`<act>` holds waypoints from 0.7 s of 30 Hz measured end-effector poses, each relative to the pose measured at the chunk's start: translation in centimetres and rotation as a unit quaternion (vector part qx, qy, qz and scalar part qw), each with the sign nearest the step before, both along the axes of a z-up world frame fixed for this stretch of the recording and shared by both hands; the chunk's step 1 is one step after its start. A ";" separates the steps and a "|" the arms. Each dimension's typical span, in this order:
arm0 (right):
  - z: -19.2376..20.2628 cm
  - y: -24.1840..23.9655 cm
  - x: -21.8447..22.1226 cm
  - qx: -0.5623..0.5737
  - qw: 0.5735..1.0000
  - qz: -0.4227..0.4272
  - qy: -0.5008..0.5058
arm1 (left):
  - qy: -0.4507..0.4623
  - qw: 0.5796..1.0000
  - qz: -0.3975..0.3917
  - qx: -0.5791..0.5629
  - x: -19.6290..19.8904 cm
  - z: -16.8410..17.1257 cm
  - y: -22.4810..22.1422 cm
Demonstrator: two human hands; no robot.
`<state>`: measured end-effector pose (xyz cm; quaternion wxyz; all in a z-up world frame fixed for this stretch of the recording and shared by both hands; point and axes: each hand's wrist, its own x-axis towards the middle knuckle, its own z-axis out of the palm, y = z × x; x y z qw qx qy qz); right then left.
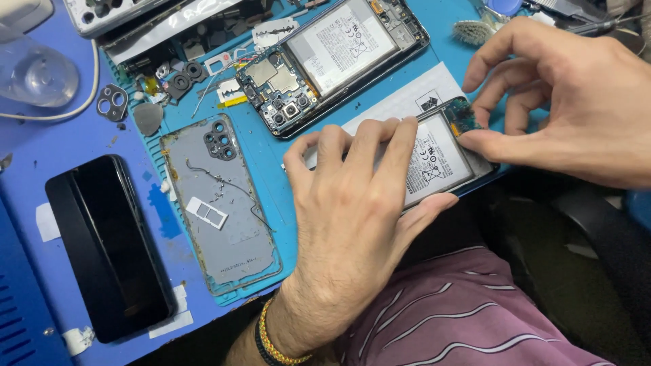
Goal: Assembling internal components of a smartphone, including the motherboard and ribbon cables
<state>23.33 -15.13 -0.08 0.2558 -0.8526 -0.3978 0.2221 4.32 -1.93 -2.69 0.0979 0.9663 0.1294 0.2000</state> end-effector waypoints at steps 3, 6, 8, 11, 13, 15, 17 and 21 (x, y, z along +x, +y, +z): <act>-0.1 0.0 -0.2 0.019 1.000 0.002 0.009 | 0.000 1.000 0.004 0.002 0.0 -0.1 -0.1; 0.5 0.5 -0.7 0.003 0.999 -0.023 0.027 | 0.002 1.000 0.008 0.009 0.0 -0.1 -0.1; 0.9 0.9 -1.0 -0.022 0.998 -0.048 0.044 | 0.003 1.000 0.010 0.014 -0.1 -0.1 -0.1; 1.0 0.9 -1.1 -0.031 0.997 -0.061 0.041 | 0.004 1.000 0.008 0.013 -0.1 0.0 -0.2; 0.9 0.6 -1.0 0.048 0.997 -0.039 0.048 | 0.003 1.000 0.011 0.014 -0.1 0.0 -0.2; 0.9 0.3 -0.1 0.064 0.995 -0.031 0.071 | 0.002 1.000 0.012 0.016 0.0 -0.1 -0.2; 0.9 0.6 1.0 0.081 0.992 -0.021 0.092 | -0.001 1.000 0.014 0.019 0.0 -0.2 -0.3; -0.8 3.9 5.3 -0.037 0.999 0.021 0.022 | -0.004 0.999 0.021 0.024 -0.1 -0.2 -0.5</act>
